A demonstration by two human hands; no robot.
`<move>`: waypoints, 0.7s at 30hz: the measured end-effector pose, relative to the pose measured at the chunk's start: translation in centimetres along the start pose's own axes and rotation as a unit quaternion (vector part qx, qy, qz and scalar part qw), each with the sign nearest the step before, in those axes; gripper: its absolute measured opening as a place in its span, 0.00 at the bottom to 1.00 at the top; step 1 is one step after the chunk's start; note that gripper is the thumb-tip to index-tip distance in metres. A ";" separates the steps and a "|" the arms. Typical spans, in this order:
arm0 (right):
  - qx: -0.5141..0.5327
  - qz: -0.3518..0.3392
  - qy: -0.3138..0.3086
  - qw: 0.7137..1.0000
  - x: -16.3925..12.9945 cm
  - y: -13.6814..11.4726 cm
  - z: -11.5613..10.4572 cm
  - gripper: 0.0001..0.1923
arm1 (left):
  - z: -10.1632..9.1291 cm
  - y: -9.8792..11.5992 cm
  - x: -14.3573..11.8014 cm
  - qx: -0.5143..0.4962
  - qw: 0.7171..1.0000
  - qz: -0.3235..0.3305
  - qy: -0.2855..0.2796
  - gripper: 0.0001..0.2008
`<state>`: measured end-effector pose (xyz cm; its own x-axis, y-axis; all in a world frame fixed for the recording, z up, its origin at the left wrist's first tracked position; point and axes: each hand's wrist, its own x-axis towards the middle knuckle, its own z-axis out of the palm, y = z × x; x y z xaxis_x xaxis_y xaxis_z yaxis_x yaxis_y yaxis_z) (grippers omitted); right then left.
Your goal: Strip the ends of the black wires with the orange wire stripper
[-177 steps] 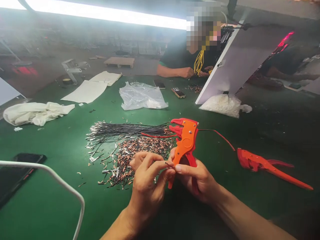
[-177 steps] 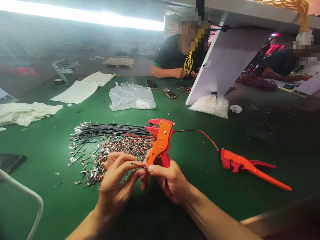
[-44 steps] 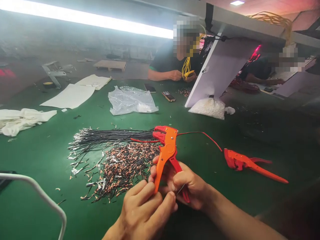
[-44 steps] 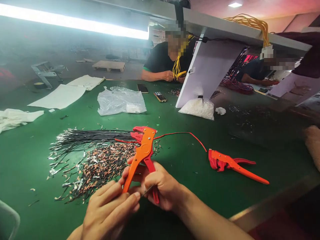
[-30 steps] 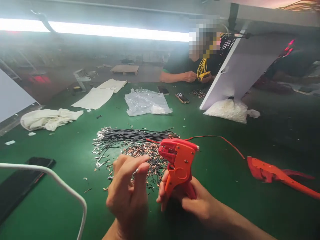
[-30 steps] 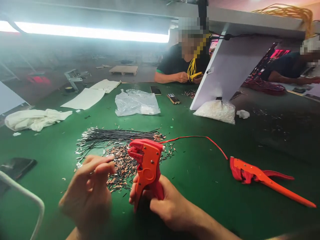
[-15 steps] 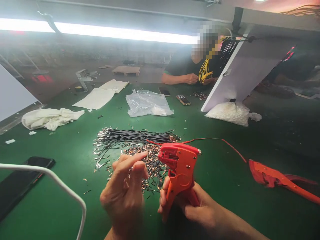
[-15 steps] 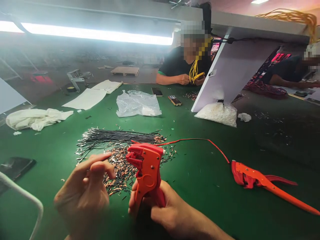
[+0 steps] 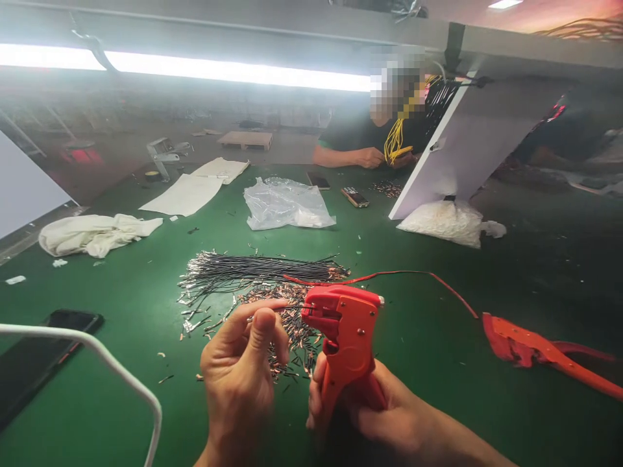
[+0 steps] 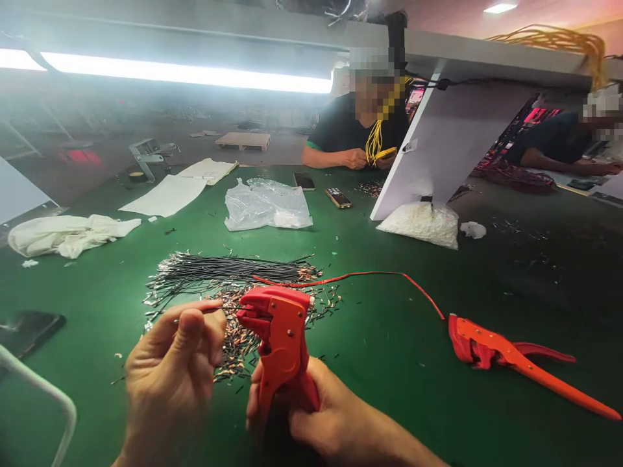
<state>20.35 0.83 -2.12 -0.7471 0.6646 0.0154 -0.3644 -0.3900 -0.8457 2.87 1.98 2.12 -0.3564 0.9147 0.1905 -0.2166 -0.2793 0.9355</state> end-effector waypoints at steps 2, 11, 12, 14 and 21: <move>-0.008 -0.005 -0.001 1.000 0.1 -0.3 0.1 0.13 | 0.1 0.1 0.0 -0.008 1.000 -0.013 -0.005 0.12; -0.049 0.019 0.028 0.998 0.3 -0.8 0.6 0.12 | 0.1 -0.1 0.1 -0.015 0.999 -0.046 -0.012 0.13; -0.046 0.017 0.028 0.998 0.3 -0.8 0.6 0.14 | 0.1 -0.2 0.2 -0.018 0.999 -0.044 -0.016 0.13; -0.029 0.008 0.026 0.999 0.2 -0.7 0.5 0.16 | -0.1 -0.4 0.4 -0.020 0.999 -0.039 -0.023 0.12; -0.019 -0.001 0.040 0.999 -0.2 -0.3 0.3 0.15 | -0.4 -1.2 0.1 0.009 0.999 -0.035 -0.039 0.11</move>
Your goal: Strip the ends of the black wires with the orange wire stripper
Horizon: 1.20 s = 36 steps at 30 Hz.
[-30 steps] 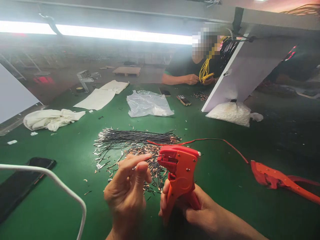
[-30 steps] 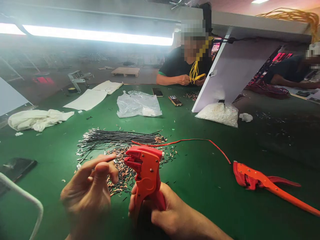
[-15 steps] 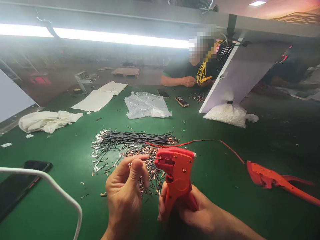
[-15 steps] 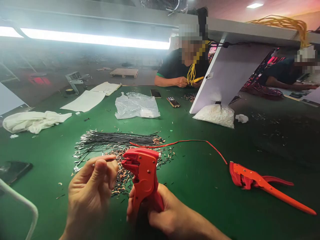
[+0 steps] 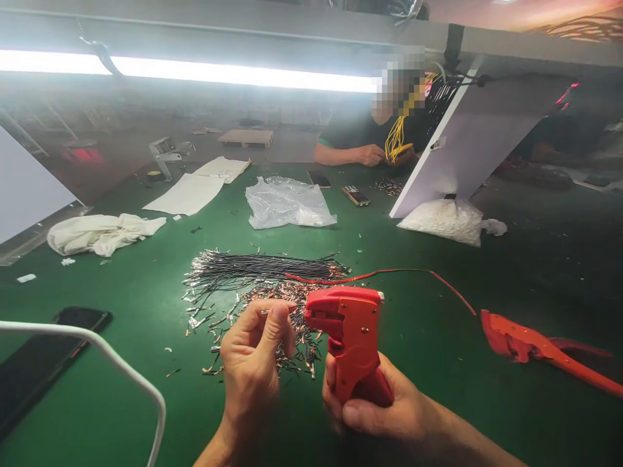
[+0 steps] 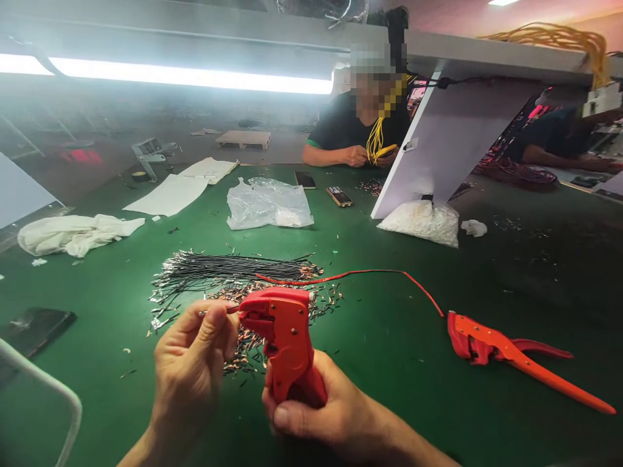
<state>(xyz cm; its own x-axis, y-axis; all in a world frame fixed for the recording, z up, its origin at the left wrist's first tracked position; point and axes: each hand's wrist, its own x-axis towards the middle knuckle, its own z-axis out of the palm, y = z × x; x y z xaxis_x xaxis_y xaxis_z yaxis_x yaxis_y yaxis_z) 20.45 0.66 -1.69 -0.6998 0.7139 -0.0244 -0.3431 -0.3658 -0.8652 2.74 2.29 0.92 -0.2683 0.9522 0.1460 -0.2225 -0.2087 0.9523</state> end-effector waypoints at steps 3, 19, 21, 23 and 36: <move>-0.021 -0.009 0.005 1.000 -0.1 0.0 -0.2 0.15 | 0.0 0.1 -0.2 0.007 1.000 0.010 0.001 0.11; 0.035 0.019 0.073 0.997 -0.2 0.4 -0.5 0.18 | 0.2 0.4 -0.2 0.136 0.990 0.028 -0.007 0.12; 0.051 0.008 0.065 0.997 0.0 -0.1 -0.5 0.16 | 0.2 0.6 -0.1 0.160 0.987 0.034 -0.011 0.12; 0.066 0.000 0.048 0.997 0.2 -0.6 -0.6 0.17 | 0.2 0.6 0.0 0.169 0.985 0.045 0.000 0.11; 0.092 0.006 0.017 0.996 0.0 -1.1 -0.5 0.21 | -0.1 -0.2 -0.5 0.202 0.969 0.127 0.063 0.05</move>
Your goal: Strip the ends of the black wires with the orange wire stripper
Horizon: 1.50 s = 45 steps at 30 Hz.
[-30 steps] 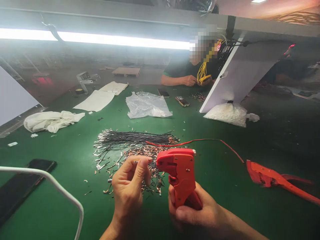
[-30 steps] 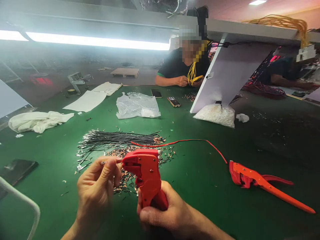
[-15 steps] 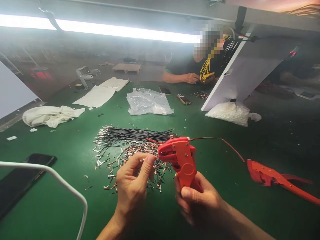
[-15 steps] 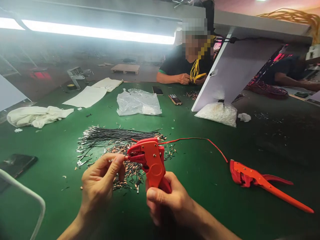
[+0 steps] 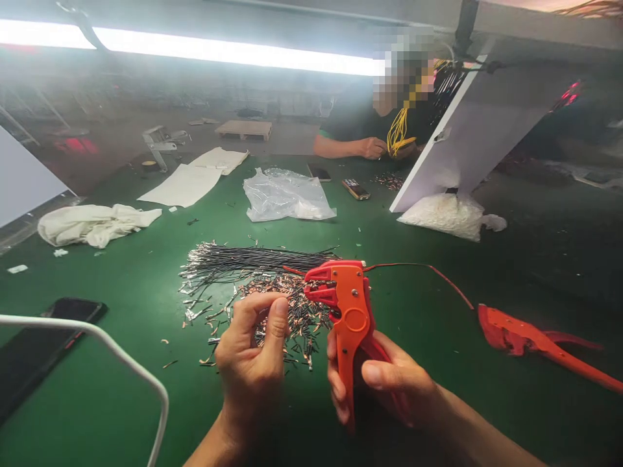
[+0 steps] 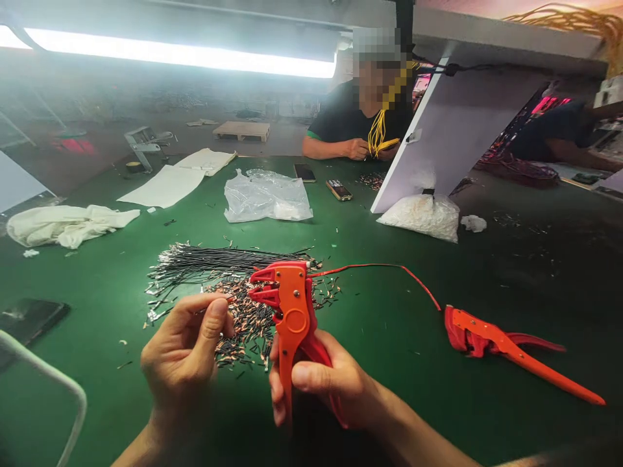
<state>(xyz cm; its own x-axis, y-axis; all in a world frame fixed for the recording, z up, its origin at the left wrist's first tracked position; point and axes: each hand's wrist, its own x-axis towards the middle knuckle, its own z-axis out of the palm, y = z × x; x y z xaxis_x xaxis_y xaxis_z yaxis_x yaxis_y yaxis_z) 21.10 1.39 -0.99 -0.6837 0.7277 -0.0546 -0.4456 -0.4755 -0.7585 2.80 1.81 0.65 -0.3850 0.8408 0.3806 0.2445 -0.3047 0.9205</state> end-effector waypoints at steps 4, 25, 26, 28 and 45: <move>0.009 0.000 -0.008 1.000 -0.1 0.2 0.1 0.21 | 0.1 0.6 0.2 -0.056 0.998 -0.006 -0.011 0.06; -0.223 -0.140 0.210 0.942 0.5 -0.3 0.1 0.16 | 0.2 -0.4 0.1 0.110 0.975 0.177 -0.083 0.05; -0.282 -0.159 0.243 0.915 0.5 -0.5 -0.1 0.17 | 0.3 -0.5 0.0 0.139 0.957 0.233 -0.102 0.06; -0.366 -0.204 0.280 0.864 0.6 -1.1 -0.7 0.25 | 0.7 -0.5 -0.2 0.172 0.928 0.300 -0.137 0.08; -0.637 -0.302 0.194 0.682 0.5 -1.8 -2.1 0.17 | 1.5 -0.5 -0.9 0.200 0.898 0.363 -0.147 0.08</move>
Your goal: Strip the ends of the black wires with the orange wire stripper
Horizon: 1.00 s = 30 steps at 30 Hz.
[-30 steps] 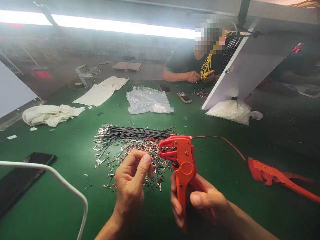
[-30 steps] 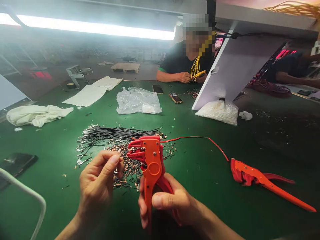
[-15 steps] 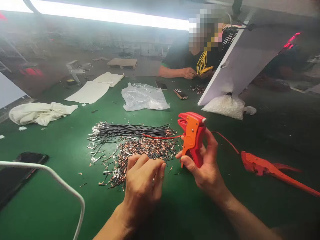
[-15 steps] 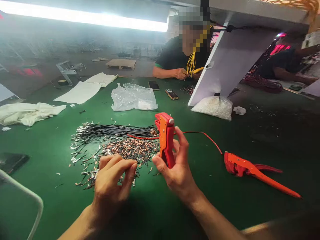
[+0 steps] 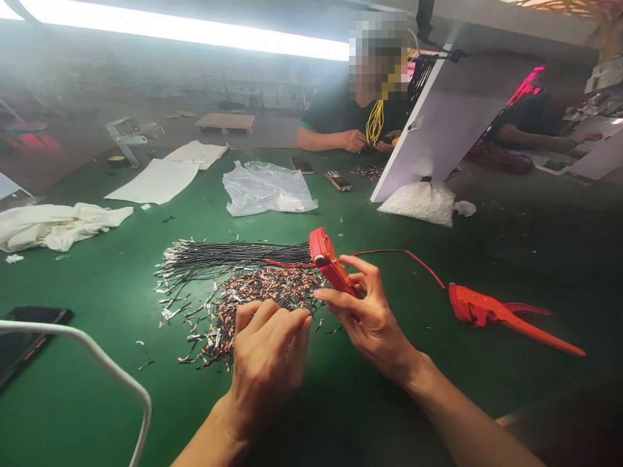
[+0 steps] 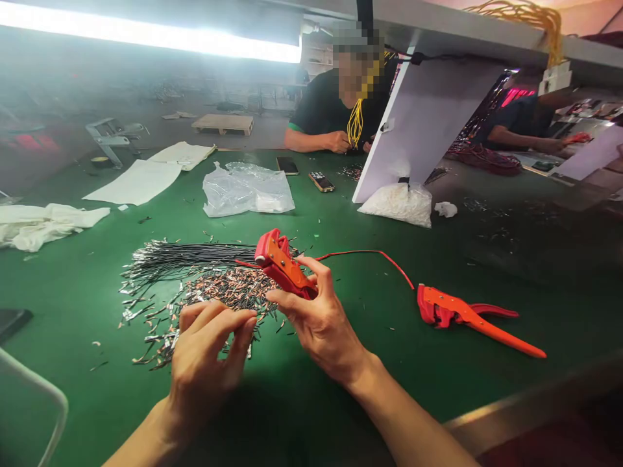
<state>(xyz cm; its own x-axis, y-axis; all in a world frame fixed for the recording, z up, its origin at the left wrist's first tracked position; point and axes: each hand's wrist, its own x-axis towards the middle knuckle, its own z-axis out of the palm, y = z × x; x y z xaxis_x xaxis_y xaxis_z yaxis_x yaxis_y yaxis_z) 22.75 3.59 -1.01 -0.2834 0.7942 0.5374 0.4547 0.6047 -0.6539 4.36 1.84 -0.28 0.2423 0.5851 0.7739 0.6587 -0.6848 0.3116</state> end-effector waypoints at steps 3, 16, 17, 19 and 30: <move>0.001 -0.007 -0.008 1.000 -0.1 0.2 0.3 0.13 | 0.1 -0.1 -0.2 0.001 1.000 0.006 -0.015 0.08; -0.077 -0.010 0.002 0.997 0.1 0.5 0.8 0.09 | 1.0 0.8 -0.7 0.040 0.997 0.035 -0.049 0.14; -0.087 -0.013 0.002 0.996 0.1 0.5 0.8 0.09 | 1.1 0.9 -0.8 0.041 0.997 0.034 -0.050 0.14; -0.105 -0.018 0.004 0.994 0.2 0.6 0.8 0.09 | 1.2 0.9 -0.8 0.041 0.997 0.031 -0.050 0.14; -0.134 -0.012 0.006 0.991 1.1 1.1 1.1 0.09 | 1.7 0.7 -0.5 0.030 0.997 0.023 -0.070 0.16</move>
<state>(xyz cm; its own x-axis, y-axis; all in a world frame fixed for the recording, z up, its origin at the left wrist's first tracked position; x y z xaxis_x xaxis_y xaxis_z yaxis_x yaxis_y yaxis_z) 21.99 5.15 -1.74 -0.2884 0.7779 0.5583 0.6556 0.5854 -0.4770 5.95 1.84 -1.37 0.3673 0.6109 0.7013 0.6853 -0.6876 0.2401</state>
